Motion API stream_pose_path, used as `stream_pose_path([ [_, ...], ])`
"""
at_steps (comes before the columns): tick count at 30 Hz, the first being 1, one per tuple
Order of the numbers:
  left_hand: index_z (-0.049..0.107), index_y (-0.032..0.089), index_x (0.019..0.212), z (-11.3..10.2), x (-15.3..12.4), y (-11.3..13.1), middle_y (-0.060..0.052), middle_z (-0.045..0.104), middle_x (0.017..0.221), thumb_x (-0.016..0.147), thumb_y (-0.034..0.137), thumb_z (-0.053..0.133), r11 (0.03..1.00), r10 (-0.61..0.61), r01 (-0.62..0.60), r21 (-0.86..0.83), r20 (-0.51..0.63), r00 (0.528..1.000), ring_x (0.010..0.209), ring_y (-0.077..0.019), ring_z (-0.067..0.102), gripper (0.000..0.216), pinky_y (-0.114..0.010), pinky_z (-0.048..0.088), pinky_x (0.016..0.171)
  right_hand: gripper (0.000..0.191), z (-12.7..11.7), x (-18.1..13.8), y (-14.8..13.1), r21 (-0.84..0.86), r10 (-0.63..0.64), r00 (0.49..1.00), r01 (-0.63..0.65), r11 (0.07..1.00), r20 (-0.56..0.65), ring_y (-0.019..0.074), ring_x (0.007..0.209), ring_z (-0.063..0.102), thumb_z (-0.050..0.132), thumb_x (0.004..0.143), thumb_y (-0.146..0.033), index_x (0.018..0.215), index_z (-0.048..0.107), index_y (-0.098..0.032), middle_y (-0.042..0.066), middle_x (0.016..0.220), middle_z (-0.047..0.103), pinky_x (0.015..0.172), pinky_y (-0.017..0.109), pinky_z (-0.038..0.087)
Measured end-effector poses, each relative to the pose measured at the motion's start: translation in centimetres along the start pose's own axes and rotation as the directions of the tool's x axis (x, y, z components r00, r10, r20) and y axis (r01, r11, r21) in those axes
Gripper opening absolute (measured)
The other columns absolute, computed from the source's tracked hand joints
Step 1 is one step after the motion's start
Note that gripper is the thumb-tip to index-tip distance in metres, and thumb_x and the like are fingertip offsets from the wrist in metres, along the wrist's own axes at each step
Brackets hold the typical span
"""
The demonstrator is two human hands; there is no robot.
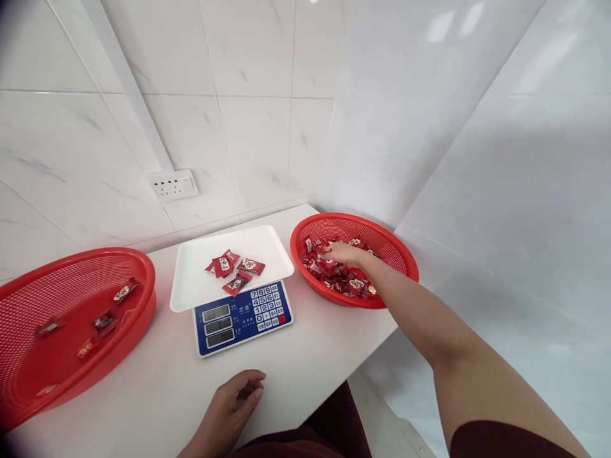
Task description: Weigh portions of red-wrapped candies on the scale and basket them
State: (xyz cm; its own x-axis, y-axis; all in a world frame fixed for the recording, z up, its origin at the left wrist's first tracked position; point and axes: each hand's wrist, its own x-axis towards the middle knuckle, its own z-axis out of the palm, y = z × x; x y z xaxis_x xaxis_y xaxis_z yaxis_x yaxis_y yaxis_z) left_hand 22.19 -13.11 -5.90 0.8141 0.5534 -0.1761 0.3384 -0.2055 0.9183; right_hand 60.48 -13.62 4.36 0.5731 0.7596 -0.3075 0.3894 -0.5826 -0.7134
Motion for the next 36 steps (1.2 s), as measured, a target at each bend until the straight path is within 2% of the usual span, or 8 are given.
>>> stream_pose_path([
  [5,0.061,0.020,0.100,0.1,0.1,-0.1,-0.005,0.066,0.091,0.083,0.033,0.046,1.000,0.004,-0.004,-0.006,-0.005,1.000,0.082,-0.0164,0.061,0.026,-0.026,0.049,0.078,0.030,-1.6,-2.0,-1.9,0.116,0.007,0.997,0.002,0.993,-0.076,0.0189,0.081,0.063,0.067,0.070,-0.042,0.090,0.065,-0.019,0.008,0.095,0.068,0.059,0.023,0.052],
  [8,0.061,0.020,0.100,0.1,0.0,0.1,-0.005,0.066,0.091,0.083,0.031,0.047,1.000,0.004,-0.004,-0.001,-0.006,1.000,0.082,-0.0162,0.061,0.026,-0.026,0.049,0.077,0.033,-0.9,-3.5,-3.5,0.204,-0.014,0.996,0.032,0.979,-0.086,0.0184,0.080,0.063,0.064,0.073,-0.044,0.095,0.064,-0.019,0.007,0.094,0.068,0.056,0.022,0.051],
  [13,0.062,0.020,0.101,0.0,-0.2,0.5,-0.005,0.066,0.092,0.081,0.026,0.048,0.999,0.033,-0.033,0.022,-0.014,0.999,0.081,-0.0163,0.061,0.026,-0.027,0.049,0.074,0.029,3.3,-4.3,-6.7,0.389,-0.151,0.986,0.114,0.914,0.066,0.0162,0.070,0.061,0.064,0.074,-0.041,0.091,0.065,-0.018,0.008,0.087,0.068,0.051,0.021,0.047],
  [19,0.062,0.020,0.103,-0.1,-0.4,0.8,-0.005,0.067,0.091,0.082,0.027,0.047,0.998,0.028,-0.027,0.057,-0.012,1.000,0.081,-0.0156,0.061,0.027,-0.027,0.049,0.074,0.034,10.3,-3.0,-11.1,0.366,-0.248,0.934,0.144,0.920,0.256,0.0097,0.052,0.051,0.063,0.074,-0.045,0.088,0.066,-0.014,0.005,0.067,0.063,0.045,0.020,0.040],
  [23,0.062,0.021,0.104,-0.2,-0.5,1.0,-0.005,0.067,0.093,0.082,0.028,0.046,0.998,0.019,-0.018,0.066,-0.011,1.000,0.081,-0.0153,0.061,0.028,-0.026,0.049,0.073,0.039,12.3,-3.0,-11.9,0.346,-0.266,0.933,0.173,0.922,0.243,0.0093,0.051,0.049,0.061,0.077,-0.041,0.109,0.061,-0.020,0.000,0.064,0.058,0.046,0.020,0.041],
  [27,0.063,0.020,0.106,-0.1,-0.5,0.8,-0.005,0.066,0.095,0.081,0.028,0.047,0.996,0.027,-0.027,0.086,0.008,1.000,0.082,-0.0154,0.061,0.030,-0.026,0.049,0.074,0.038,11.4,-5.0,-9.8,0.430,-0.245,0.958,0.159,0.889,0.152,0.0090,0.052,0.048,0.054,0.082,-0.042,0.116,0.055,-0.025,-0.001,0.065,0.053,0.044,0.019,0.039],
  [31,0.062,0.020,0.106,0.0,-0.4,0.6,-0.006,0.066,0.095,0.081,0.027,0.048,0.996,0.030,-0.032,0.087,0.016,0.999,0.081,-0.0151,0.061,0.030,-0.026,0.049,0.074,0.046,10.7,-8.0,-4.7,0.598,-0.275,0.952,0.146,0.788,0.131,0.0097,0.050,0.045,0.057,0.077,-0.052,0.115,0.055,-0.025,-0.002,0.062,0.047,0.040,0.021,0.035],
  [36,0.060,0.020,0.108,0.0,-0.4,0.3,-0.005,0.066,0.094,0.083,0.030,0.048,0.998,0.043,-0.043,0.037,0.010,0.999,0.081,-0.0149,0.060,0.030,-0.027,0.048,0.076,0.061,13.9,-11.7,2.4,0.624,-0.234,0.893,-0.064,0.779,0.384,0.0156,0.062,0.055,0.071,0.065,-0.049,0.117,0.052,-0.024,0.005,0.078,0.060,0.051,0.028,0.044],
])
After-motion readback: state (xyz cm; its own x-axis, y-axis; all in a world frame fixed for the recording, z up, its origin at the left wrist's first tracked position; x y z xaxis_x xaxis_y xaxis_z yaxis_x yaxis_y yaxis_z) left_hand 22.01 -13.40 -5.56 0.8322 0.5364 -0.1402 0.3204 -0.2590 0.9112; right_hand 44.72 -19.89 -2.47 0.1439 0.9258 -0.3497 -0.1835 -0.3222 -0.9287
